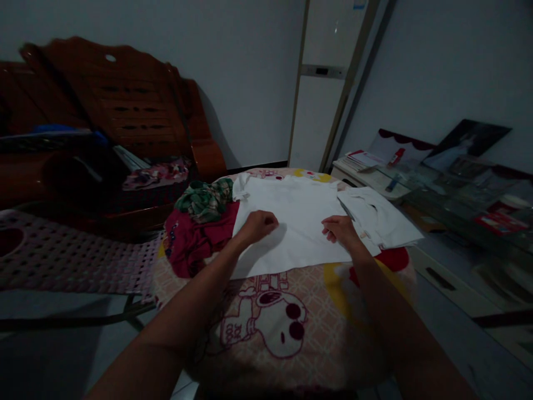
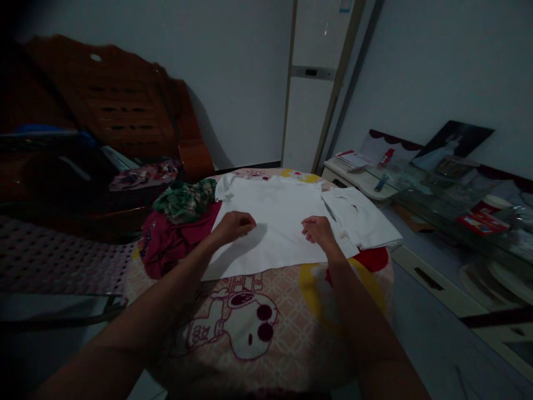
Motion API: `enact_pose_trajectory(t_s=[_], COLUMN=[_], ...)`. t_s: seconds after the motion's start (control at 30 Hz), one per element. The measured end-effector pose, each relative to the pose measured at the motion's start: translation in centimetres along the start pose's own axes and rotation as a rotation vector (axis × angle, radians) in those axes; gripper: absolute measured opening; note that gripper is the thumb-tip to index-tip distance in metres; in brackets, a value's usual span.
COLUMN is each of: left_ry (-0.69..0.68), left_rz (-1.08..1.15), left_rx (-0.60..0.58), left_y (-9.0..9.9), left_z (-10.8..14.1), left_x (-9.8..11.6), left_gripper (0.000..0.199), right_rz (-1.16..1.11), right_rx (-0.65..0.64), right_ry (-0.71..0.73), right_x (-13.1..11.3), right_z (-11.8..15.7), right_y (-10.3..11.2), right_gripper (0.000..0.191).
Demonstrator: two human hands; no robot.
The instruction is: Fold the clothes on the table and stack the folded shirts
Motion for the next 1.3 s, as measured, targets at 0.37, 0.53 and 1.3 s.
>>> enact_pose_trajectory(t_s=[0.37, 0.53, 1.3], left_ry=[-0.422, -0.455, -0.413], left_rz=[-0.395, -0.453, -0.246], left_rx=[-0.351, -0.360, -0.375], left_y=[-8.0, -8.4, -6.9], left_z=[3.7, 3.7, 3.8], left_x=[8.3, 8.2, 7.2], left_gripper=[0.023, 0.025, 0.024], right_rz=[0.462, 0.856, 1.066], right_rx=[0.788, 0.695, 0.611], right_ry=[0.120, -0.039, -0.157], right_x=[0.9, 2.1, 2.5], right_z=[3.2, 4.1, 4.4], right_y=[7.8, 10.1, 10.4], right_gripper=[0.028, 0.028, 0.016])
Point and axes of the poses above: each hand's wrist, its own z-axis away from the middle knuckle, its own y-axis out of the back of the hand, x = y × z, the point moved 3 cm from there along -z, towards the middle knuckle, and after that the axes turned 9 degrees about -y, right-handed, at the moved point
